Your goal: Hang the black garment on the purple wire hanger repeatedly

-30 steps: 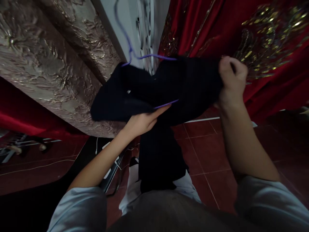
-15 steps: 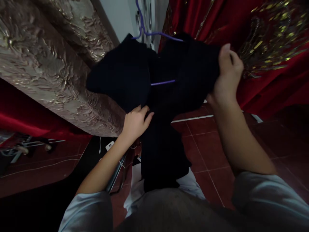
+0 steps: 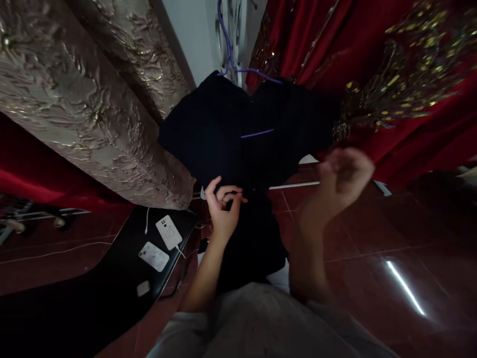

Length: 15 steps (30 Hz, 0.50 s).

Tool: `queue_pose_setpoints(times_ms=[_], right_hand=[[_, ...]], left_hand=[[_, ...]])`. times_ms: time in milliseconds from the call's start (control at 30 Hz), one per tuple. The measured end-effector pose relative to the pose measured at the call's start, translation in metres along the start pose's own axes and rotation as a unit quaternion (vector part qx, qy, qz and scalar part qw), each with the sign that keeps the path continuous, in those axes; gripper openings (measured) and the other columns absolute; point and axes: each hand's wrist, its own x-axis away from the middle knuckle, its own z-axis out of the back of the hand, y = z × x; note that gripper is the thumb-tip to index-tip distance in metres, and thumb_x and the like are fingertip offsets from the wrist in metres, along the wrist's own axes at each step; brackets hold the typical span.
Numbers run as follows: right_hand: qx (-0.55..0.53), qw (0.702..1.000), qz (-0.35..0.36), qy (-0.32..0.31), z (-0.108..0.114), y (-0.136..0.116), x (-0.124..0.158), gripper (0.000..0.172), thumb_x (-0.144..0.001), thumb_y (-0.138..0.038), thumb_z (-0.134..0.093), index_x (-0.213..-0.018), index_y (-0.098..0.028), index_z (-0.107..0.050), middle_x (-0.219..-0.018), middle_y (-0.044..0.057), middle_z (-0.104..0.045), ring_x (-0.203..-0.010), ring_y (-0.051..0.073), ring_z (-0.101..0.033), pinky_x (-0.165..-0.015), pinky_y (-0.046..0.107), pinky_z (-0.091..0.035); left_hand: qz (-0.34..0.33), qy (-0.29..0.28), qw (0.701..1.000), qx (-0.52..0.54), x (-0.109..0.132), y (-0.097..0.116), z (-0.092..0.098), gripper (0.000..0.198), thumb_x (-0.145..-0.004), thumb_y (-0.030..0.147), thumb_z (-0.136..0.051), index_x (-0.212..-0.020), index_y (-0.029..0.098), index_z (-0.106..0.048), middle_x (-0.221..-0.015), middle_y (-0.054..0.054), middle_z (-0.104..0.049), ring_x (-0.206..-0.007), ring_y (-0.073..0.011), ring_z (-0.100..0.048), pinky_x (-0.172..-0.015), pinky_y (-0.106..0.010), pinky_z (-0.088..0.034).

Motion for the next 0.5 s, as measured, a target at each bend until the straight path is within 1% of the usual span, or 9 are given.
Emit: queue_pose_setpoints(times_ms=[33, 67, 100, 133, 200, 267, 367, 433, 500], right_hand=[[-0.014, 0.997, -0.058, -0.042, 0.001, -0.003, 0.025, 0.015, -0.093, -0.024, -0.062, -0.107, -0.031, -0.064, -0.105, 0.002, -0.063, -0.101, 0.019, -0.064, -0.094, 0.039, -0.053], [-0.021, 0.983, -0.130, -0.129, -0.001, -0.001, 0.047, 0.012, -0.093, -0.028, -0.064, -0.105, -0.030, -0.063, -0.100, 0.002, -0.063, -0.095, 0.018, -0.065, -0.089, 0.037, -0.054], [-0.031, 0.956, -0.193, -0.220, -0.004, 0.006, 0.065, 0.020, -0.090, -0.032, -0.068, -0.109, -0.029, -0.062, -0.103, 0.004, -0.065, -0.098, 0.019, -0.066, -0.087, 0.036, -0.055], [-0.033, 0.933, -0.239, -0.266, -0.009, 0.016, 0.078, 0.031, -0.086, -0.036, -0.073, -0.113, -0.027, -0.061, -0.110, 0.005, -0.065, -0.103, 0.020, -0.065, -0.086, 0.035, -0.055], [-0.025, 0.914, -0.286, -0.285, -0.023, 0.041, 0.086, 0.042, -0.084, -0.044, -0.074, -0.118, -0.026, -0.058, -0.117, 0.007, -0.063, -0.101, 0.019, -0.064, -0.082, 0.033, -0.054], [-0.004, 0.922, -0.289, -0.257, -0.042, 0.061, 0.079, 0.045, -0.085, -0.053, -0.071, -0.113, -0.023, -0.055, -0.111, 0.007, -0.061, -0.091, 0.016, -0.061, -0.078, 0.031, -0.052], [0.042, 0.964, -0.204, -0.166, -0.079, 0.076, 0.056, 0.048, -0.083, -0.058, -0.072, -0.104, -0.021, -0.049, -0.100, 0.005, -0.053, -0.082, 0.015, -0.055, -0.078, 0.033, -0.051], [0.082, 0.986, -0.113, -0.089, -0.104, 0.081, 0.042, 0.046, -0.084, -0.052, -0.072, -0.105, -0.022, -0.044, -0.104, 0.007, -0.049, -0.088, 0.018, -0.054, -0.084, 0.037, -0.051], [0.118, 0.991, -0.053, -0.037, -0.125, 0.091, 0.032, 0.037, -0.088, -0.040, -0.067, -0.107, -0.023, -0.041, -0.107, 0.008, -0.046, -0.097, 0.020, -0.055, -0.090, 0.040, -0.052]], left_hand=[[0.016, 0.030, 0.999, 0.027, 0.003, -0.003, -0.006, 0.057, -0.097, 0.020, -0.064, -0.143, 0.030, -0.032, -0.098, -0.001, -0.065, -0.068, -0.0106, -0.068, -0.070, -0.025, -0.059], [0.030, 0.049, 0.997, 0.042, 0.004, -0.006, -0.011, 0.053, -0.096, 0.020, -0.065, -0.140, 0.029, -0.036, -0.098, -0.002, -0.065, -0.070, -0.0106, -0.068, -0.072, -0.025, -0.059], [0.042, 0.058, 0.996, 0.048, 0.003, -0.009, -0.014, 0.048, -0.096, 0.021, -0.065, -0.137, 0.027, -0.040, -0.099, -0.003, -0.066, -0.075, -0.0115, -0.070, -0.075, -0.025, -0.059], [0.051, 0.061, 0.996, 0.047, 0.000, -0.013, -0.015, 0.044, -0.095, 0.021, -0.065, -0.133, 0.025, -0.044, -0.102, -0.005, -0.066, -0.082, -0.0129, -0.071, -0.080, -0.026, -0.059], [0.060, 0.060, 0.996, 0.034, -0.010, -0.023, -0.011, 0.035, -0.094, 0.022, -0.066, -0.126, 0.022, -0.051, -0.112, -0.009, -0.066, -0.096, -0.0156, -0.071, -0.089, -0.028, -0.058], [0.059, 0.066, 0.996, 0.017, -0.023, -0.032, -0.001, 0.029, -0.092, 0.022, -0.066, -0.119, 0.020, -0.056, -0.119, -0.010, -0.064, -0.101, -0.0167, -0.071, -0.092, -0.029, -0.057], [0.058, 0.093, 0.994, -0.011, -0.038, -0.041, 0.014, 0.022, -0.092, 0.022, -0.063, -0.114, 0.019, -0.060, -0.117, -0.010, -0.066, -0.099, -0.0165, -0.071, -0.094, -0.031, -0.056], [0.059, 0.113, 0.992, -0.020, -0.040, -0.045, 0.019, 0.020, -0.093, 0.022, -0.061, -0.113, 0.019, -0.061, -0.116, -0.009, -0.067, -0.098, -0.0166, -0.071, -0.095, -0.033, -0.056], [0.067, 0.124, 0.990, -0.018, -0.036, -0.046, 0.021, 0.019, -0.092, 0.023, -0.061, -0.111, 0.018, -0.062, -0.115, -0.009, -0.067, -0.098, -0.0168, -0.071, -0.095, -0.033, -0.056]])
